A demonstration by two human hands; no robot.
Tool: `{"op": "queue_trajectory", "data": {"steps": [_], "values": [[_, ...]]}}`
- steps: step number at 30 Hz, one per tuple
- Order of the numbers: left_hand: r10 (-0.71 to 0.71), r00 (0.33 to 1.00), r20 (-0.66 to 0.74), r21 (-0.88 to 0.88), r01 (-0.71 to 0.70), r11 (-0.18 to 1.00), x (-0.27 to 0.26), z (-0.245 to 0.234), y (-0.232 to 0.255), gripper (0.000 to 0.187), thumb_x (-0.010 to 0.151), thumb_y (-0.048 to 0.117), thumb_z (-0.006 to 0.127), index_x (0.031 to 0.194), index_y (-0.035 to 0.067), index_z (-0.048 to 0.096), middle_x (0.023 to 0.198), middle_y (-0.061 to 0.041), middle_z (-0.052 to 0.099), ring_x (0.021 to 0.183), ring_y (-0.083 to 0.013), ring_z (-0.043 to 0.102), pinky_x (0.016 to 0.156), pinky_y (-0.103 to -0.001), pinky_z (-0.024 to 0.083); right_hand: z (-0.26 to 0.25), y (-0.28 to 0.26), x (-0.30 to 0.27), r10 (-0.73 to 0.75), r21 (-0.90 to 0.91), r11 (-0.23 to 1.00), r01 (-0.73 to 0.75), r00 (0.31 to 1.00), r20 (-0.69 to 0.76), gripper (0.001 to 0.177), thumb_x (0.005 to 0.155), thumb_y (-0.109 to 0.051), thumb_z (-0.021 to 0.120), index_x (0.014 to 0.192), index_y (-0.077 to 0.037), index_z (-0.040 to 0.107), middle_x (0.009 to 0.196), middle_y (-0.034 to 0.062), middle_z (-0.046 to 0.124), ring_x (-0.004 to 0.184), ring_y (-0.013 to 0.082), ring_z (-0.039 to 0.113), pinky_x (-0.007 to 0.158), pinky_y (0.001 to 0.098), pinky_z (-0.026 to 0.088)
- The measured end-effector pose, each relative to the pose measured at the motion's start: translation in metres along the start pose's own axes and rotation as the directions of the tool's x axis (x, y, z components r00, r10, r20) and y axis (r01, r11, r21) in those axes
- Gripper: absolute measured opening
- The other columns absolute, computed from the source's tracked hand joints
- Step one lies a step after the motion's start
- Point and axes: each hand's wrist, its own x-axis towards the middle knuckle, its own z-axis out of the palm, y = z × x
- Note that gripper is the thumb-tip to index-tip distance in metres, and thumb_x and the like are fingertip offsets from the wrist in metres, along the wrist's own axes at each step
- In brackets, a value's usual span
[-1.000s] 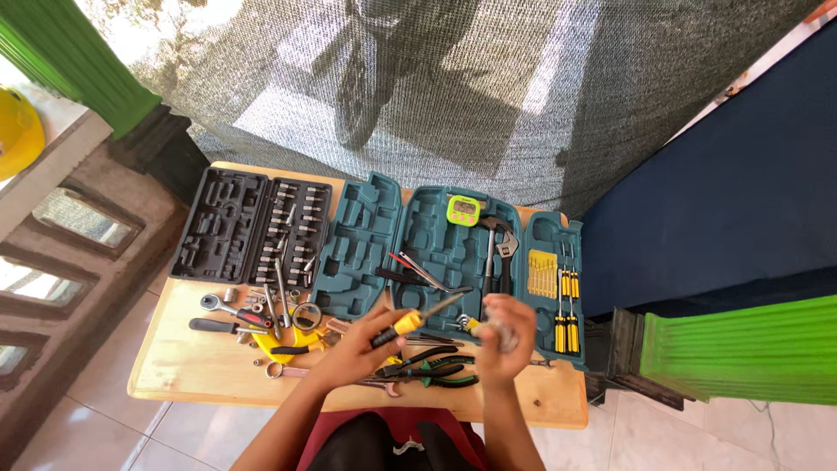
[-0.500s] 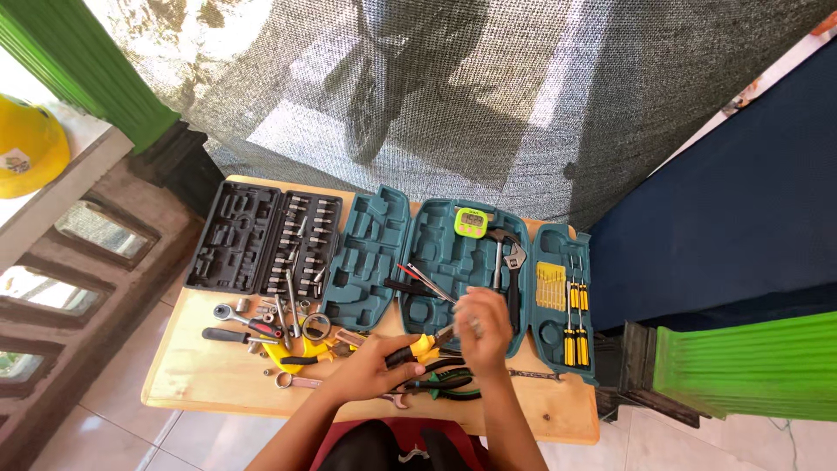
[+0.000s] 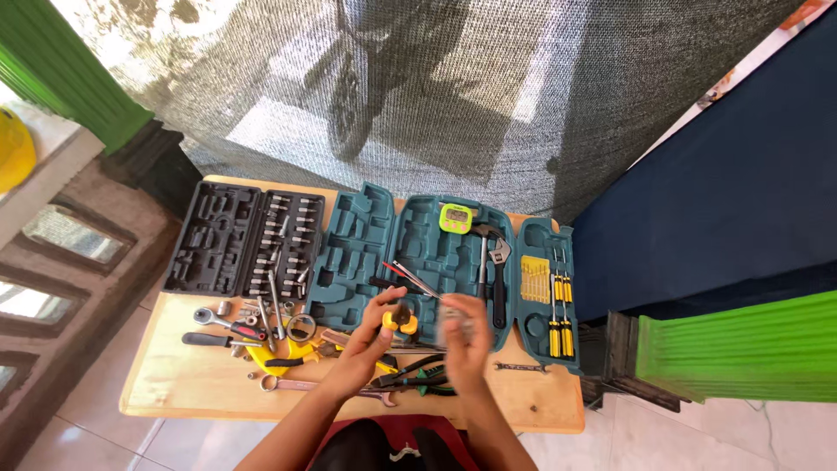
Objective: The person picks up and places various tools, including screwdrivers, pliers, and wrenches, into different sections of a tool kit case on a wooden table.
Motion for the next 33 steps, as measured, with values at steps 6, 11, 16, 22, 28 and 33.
{"op": "queue_trajectory", "data": {"steps": [6,11,16,22,28,33], "values": [[-0.139,0.985,-0.105,-0.324,0.098,0.941,0.003,0.017,0.009,0.04,0.108,0.018,0.048,0.145,0.003,0.051,0.162,-0.008,0.037,0.155,-0.0262,0.023,0.125,-0.043,0.016,0.022,-0.016,-0.014,0.117,0.035,0.991,-0.125,0.974,0.192,0.038,0.102,-0.029,0.064,0.125,0.001,0.057,0.117,0.0109,0.059,0.091,0.0147,0.062,0.081,0.0283,0.052],[-0.119,0.955,-0.272,-0.548,-0.053,0.835,0.005,0.016,0.002,0.039,0.111,0.022,0.045,0.143,0.0,0.051,0.156,-0.014,0.047,0.161,-0.023,0.025,0.128,-0.043,0.019,0.021,-0.015,-0.019,-0.041,-0.118,0.991,0.068,0.975,0.22,0.03,0.102,-0.02,0.069,0.118,0.002,0.057,0.116,0.0152,0.061,0.093,0.0236,0.063,0.082,0.0319,0.051],[-0.215,0.935,-0.281,-0.726,-0.06,0.685,0.01,0.007,0.007,0.046,0.108,0.03,0.047,0.145,0.003,0.048,0.149,-0.014,0.053,0.146,-0.025,0.04,0.117,-0.043,0.029,0.023,-0.021,-0.026,0.103,-0.239,0.97,-0.046,0.967,0.231,0.022,0.096,-0.014,0.073,0.109,0.0,0.061,0.1,0.0114,0.065,0.078,0.0212,0.064,0.07,0.032,0.052],[-0.244,0.923,-0.298,-0.767,-0.079,0.637,0.015,0.008,0.003,0.035,0.106,0.027,0.054,0.138,0.018,0.043,0.129,-0.014,0.052,0.138,-0.0327,0.048,0.117,-0.055,0.037,0.021,-0.031,-0.025,-0.02,-0.174,0.981,0.087,0.934,0.356,0.021,0.097,-0.013,0.072,0.114,-0.003,0.064,0.105,0.0121,0.066,0.087,0.0219,0.068,0.073,0.0344,0.056],[-0.233,0.942,-0.243,-0.636,0.027,0.771,0.009,-0.02,0.012,0.045,0.099,0.033,0.058,0.133,0.005,0.049,0.145,-0.011,0.055,0.149,-0.025,0.04,0.124,-0.046,0.029,0.011,-0.01,-0.01,0.046,0.312,0.949,-0.035,0.999,-0.029,0.032,0.107,-0.02,0.062,0.13,-0.008,0.044,0.128,0.0147,0.058,0.111,0.021,0.062,0.092,0.0356,0.055],[-0.33,0.943,-0.046,-0.544,0.254,0.8,0.005,-0.013,0.017,0.077,0.091,0.031,0.062,0.161,0.008,0.04,0.143,-0.012,0.054,0.141,-0.0223,0.041,0.093,-0.049,0.022,0.018,-0.017,0.001,0.004,0.133,0.991,-0.002,1.0,-0.018,0.026,0.108,-0.022,0.061,0.124,-0.003,0.051,0.127,0.0158,0.059,0.118,0.0248,0.06,0.105,0.0377,0.05]]}}
